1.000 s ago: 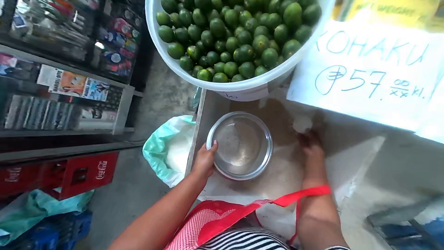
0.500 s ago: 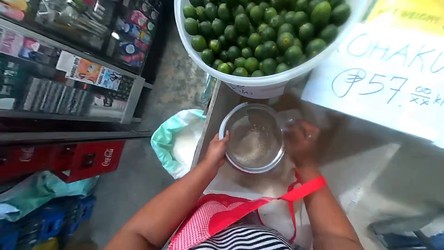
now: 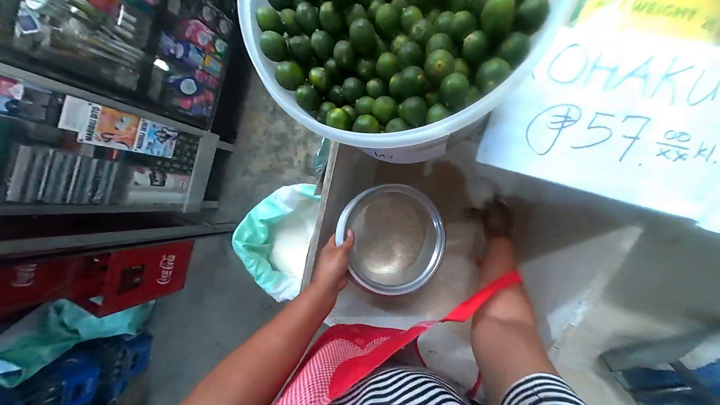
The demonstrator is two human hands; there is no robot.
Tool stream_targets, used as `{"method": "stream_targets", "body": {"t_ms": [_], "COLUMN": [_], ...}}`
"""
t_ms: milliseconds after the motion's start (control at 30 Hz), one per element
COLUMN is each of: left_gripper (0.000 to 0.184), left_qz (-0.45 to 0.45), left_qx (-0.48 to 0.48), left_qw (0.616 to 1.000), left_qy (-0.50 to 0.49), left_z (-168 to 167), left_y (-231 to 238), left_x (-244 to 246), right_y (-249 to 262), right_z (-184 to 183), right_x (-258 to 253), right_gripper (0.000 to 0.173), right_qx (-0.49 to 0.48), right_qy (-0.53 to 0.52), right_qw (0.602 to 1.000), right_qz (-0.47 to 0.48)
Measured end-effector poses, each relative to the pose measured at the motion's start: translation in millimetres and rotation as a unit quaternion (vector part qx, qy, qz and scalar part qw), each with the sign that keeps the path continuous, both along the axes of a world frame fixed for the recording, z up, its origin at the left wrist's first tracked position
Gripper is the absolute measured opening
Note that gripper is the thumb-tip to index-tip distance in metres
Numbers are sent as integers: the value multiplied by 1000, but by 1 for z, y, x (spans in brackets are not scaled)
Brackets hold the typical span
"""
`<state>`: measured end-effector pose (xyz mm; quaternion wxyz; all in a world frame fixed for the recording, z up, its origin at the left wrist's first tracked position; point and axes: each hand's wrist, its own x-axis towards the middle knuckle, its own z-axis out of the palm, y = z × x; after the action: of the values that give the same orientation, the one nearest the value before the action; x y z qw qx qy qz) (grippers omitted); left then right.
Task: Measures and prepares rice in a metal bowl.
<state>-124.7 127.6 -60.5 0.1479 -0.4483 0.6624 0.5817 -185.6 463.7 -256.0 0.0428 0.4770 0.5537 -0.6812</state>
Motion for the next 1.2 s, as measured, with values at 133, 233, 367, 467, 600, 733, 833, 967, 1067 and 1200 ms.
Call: {"method": "stream_targets", "body": {"t_ms": [133,233,367,467,600,733,833,967,1067,1200], "left_gripper": [40,40,40,41,39,38,37,38,37,39], "left_qz": [0,1,6,2,-6,-6,-2,8,14,10], "left_qx": [-7,5,17,26,36,51,47,37,25,12], "left_qw": [1000,1000,1000,1000,999,999,999,999,1000,1000], "left_qy": [-2,10,7,6,6,14,15,7,2,-2], "left_z": [4,5,7,9,9,9,8,5,2,2], "left_y": [0,4,12,18,24,28,25,18,11,5], "left_x": [-3,-5,-9,-12,-13,-15,-14,-9,-6,1], "right_y": [8,16,17,1,-47,-94,-74,-1,31,11], "right_z": [32,50,69,104,145,148,143,111,69,29], "right_x": [5,10,15,18,42,65,44,2,-7,6], "right_gripper": [41,36,33,30,47,13,15,43,47,52], "right_qx": [-109,-150,-164,-108,128,458,523,507,494,382], "right_qy": [57,67,98,144,236,428,401,117,-67,-200], "right_qw": [988,979,976,984,932,691,688,794,819,843], "right_qz": [-97,-120,-103,-15,242,359,303,313,285,323]}}
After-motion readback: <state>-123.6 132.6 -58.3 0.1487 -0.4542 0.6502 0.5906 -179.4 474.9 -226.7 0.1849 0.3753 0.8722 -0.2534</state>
